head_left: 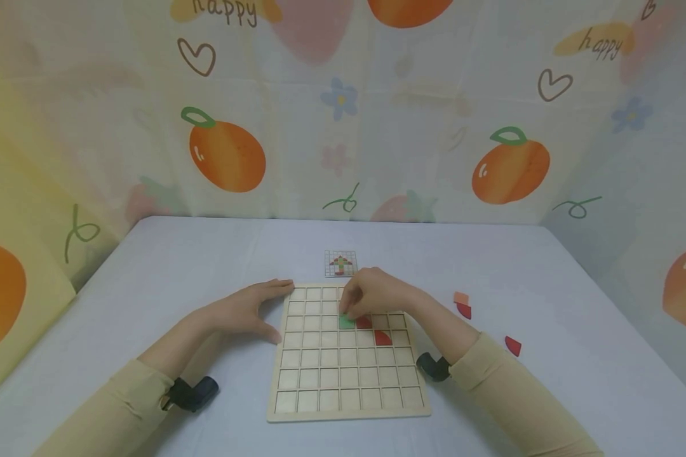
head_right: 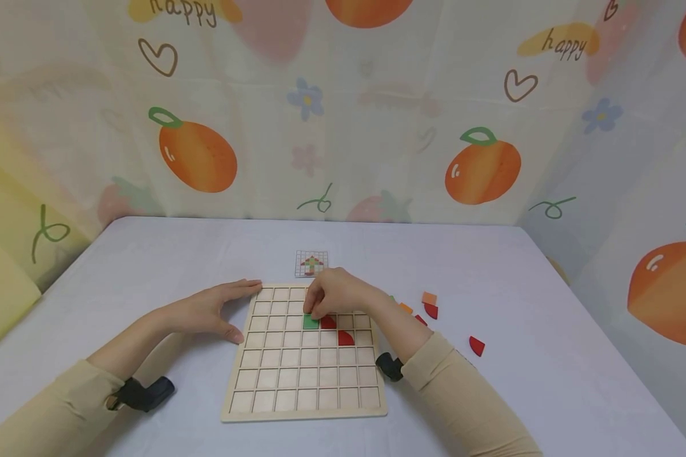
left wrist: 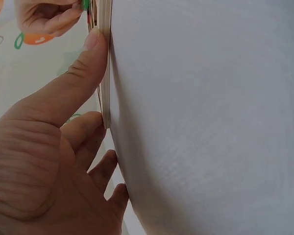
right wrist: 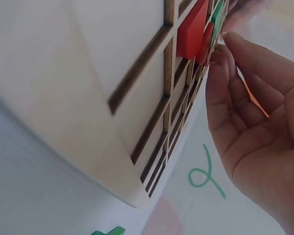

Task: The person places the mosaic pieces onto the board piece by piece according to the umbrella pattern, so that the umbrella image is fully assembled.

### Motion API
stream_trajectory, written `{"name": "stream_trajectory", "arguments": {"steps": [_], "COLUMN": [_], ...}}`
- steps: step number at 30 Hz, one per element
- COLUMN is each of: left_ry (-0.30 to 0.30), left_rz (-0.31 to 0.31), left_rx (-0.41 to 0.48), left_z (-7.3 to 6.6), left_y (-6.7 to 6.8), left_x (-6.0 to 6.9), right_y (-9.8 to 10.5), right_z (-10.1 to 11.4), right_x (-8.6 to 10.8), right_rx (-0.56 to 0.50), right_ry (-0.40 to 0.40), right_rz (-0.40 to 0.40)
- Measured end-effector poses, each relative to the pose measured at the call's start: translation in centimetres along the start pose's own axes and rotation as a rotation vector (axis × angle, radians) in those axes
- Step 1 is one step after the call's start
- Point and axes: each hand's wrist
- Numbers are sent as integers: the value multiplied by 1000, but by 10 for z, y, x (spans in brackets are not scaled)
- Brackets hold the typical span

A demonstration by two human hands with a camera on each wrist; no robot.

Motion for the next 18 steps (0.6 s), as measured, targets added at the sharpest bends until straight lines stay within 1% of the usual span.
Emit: {"name": "stream_trajectory", "arguments": {"steps": [5,9,12,18], "left_ry": [-5,-11,-3,3], "left_rz": [0,1,2,6], "left_rx": [-1,1,6,3], "left_z": [-4,-6,-7,-3], "left_y": [0,1,1,2], "left_x": [0,0,0,-1], "right_y": [5,16,27,45], "right_z": [-2,-8,-16,-40], "right_x": [2,7,12,25], "right_rx": [-1,-22,-25,-16], "right_ry": [7,-12,-40,-113], "right_rz": [-12,-30,-46,-48]}}
Point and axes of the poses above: each hand's wrist, its own x-axis away from the middle knuckle, its own y-axis out of the back of the hand, z = x × y, and after that the axes turned 12 degrees about -y, right-handed
